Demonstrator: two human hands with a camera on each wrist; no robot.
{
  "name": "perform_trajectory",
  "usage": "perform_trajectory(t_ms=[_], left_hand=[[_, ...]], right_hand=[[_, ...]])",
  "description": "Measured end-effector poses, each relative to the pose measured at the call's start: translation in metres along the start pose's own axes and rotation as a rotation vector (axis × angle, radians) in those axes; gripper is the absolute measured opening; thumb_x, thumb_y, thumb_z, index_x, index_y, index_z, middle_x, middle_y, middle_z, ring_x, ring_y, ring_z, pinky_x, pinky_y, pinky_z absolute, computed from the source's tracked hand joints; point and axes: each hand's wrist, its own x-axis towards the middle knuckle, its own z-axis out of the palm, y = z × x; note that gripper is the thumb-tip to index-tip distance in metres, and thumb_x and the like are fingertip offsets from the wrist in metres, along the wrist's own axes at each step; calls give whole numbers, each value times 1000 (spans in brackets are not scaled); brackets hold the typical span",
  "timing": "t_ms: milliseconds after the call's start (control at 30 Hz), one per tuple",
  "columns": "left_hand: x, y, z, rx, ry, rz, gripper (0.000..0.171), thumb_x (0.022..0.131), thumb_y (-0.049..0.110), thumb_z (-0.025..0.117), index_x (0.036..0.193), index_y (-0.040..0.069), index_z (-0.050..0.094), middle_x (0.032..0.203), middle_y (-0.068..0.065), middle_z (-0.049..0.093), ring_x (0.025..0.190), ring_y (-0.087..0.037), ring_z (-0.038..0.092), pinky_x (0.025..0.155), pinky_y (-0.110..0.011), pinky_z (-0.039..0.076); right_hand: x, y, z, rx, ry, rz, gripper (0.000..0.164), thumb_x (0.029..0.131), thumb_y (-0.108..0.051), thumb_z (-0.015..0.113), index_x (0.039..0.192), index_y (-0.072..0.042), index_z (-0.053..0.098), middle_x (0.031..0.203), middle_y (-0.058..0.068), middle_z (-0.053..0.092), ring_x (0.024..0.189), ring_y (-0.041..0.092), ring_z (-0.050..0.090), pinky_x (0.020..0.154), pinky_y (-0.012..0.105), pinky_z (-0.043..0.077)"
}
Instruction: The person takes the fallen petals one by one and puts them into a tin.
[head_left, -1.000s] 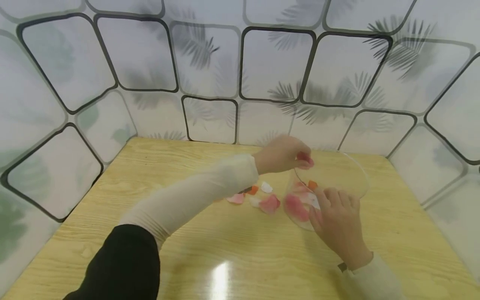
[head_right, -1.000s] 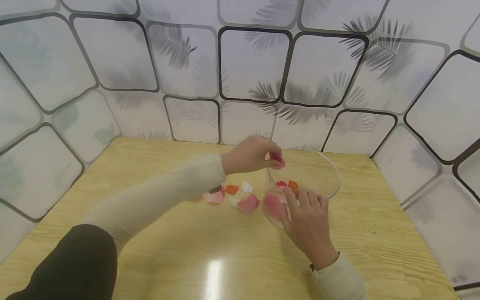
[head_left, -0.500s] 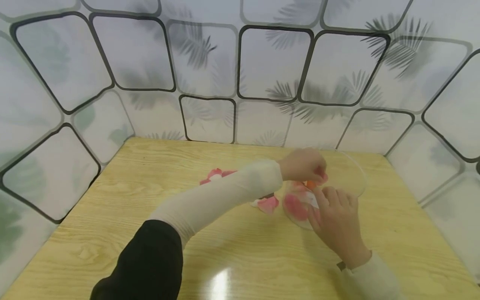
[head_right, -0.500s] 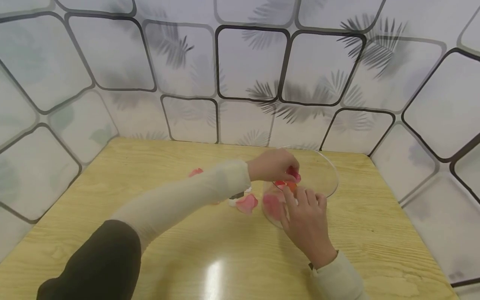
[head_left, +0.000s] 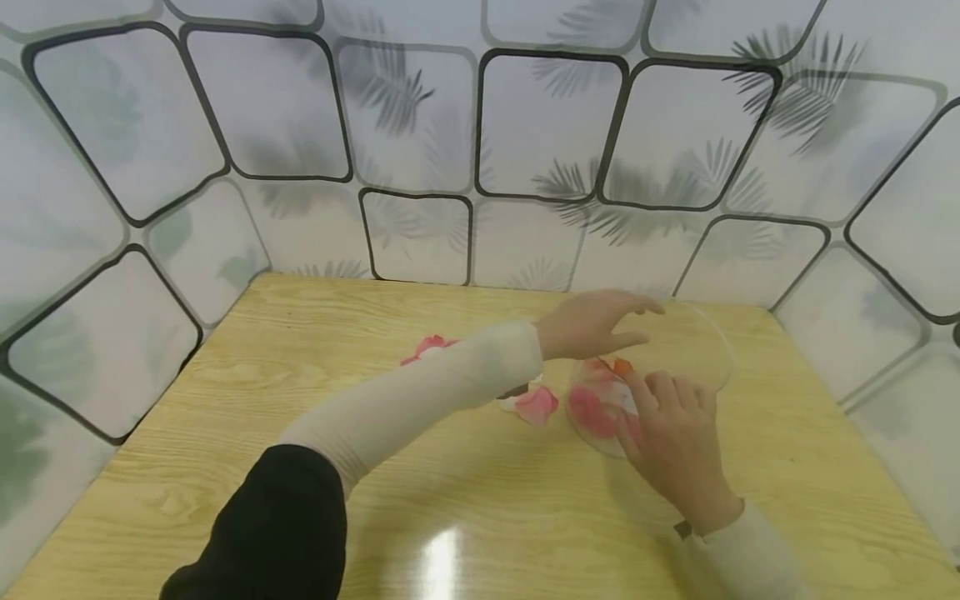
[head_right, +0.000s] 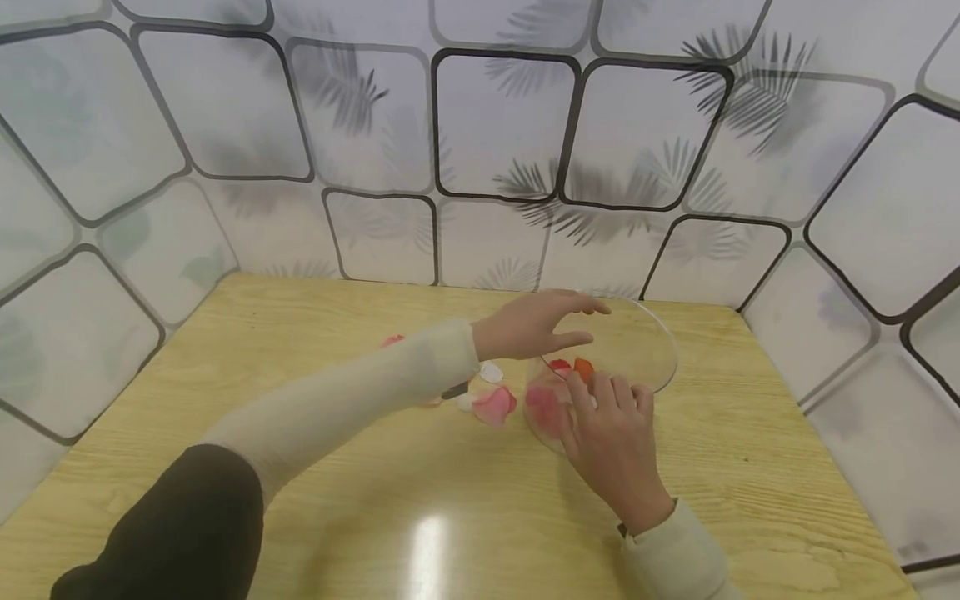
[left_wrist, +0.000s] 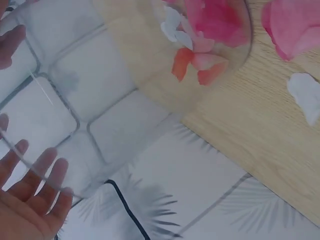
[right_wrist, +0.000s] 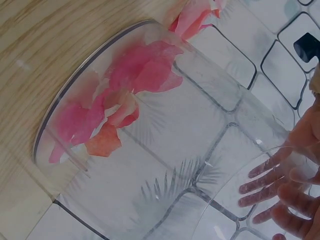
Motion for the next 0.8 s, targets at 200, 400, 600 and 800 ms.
perform_trajectory(t_ms=[200, 400, 600, 800], left_hand=[[-31, -11, -14, -19, 120, 17, 39, 95, 27, 54, 132, 15, 52, 134, 3, 56, 128, -11, 48, 109, -20, 32], [-69, -33, -17, 26, 151, -5, 34, 94, 25, 56, 125, 12, 57, 127, 0, 60, 123, -14, 52, 107, -26, 37], [-115, -58, -15, 56, 107, -96, 29, 91, 22, 60, 118, 11, 61, 120, -2, 63, 117, -16, 56, 103, -31, 41], [-166, -77, -13, 30, -13, -253, 28, 89, 23, 64, 115, 12, 63, 112, -3, 66, 103, -20, 61, 91, -35, 48]], right_hand=[[0, 0, 1, 11, 6, 2, 44, 92, -37, 34, 100, 0, 57, 82, 16, 54, 73, 34, 49, 63, 44, 32], [0, 0, 2, 34, 18, 8, 42, 89, -34, 36, 101, 0, 58, 82, 16, 53, 75, 34, 48, 64, 46, 31], [0, 0, 4, 50, 36, 13, 42, 87, -34, 39, 102, 0, 58, 83, 16, 53, 74, 34, 48, 63, 46, 30], [-1, 0, 5, 45, 44, 16, 45, 88, -36, 37, 103, 0, 58, 83, 16, 53, 74, 35, 49, 63, 47, 31]])
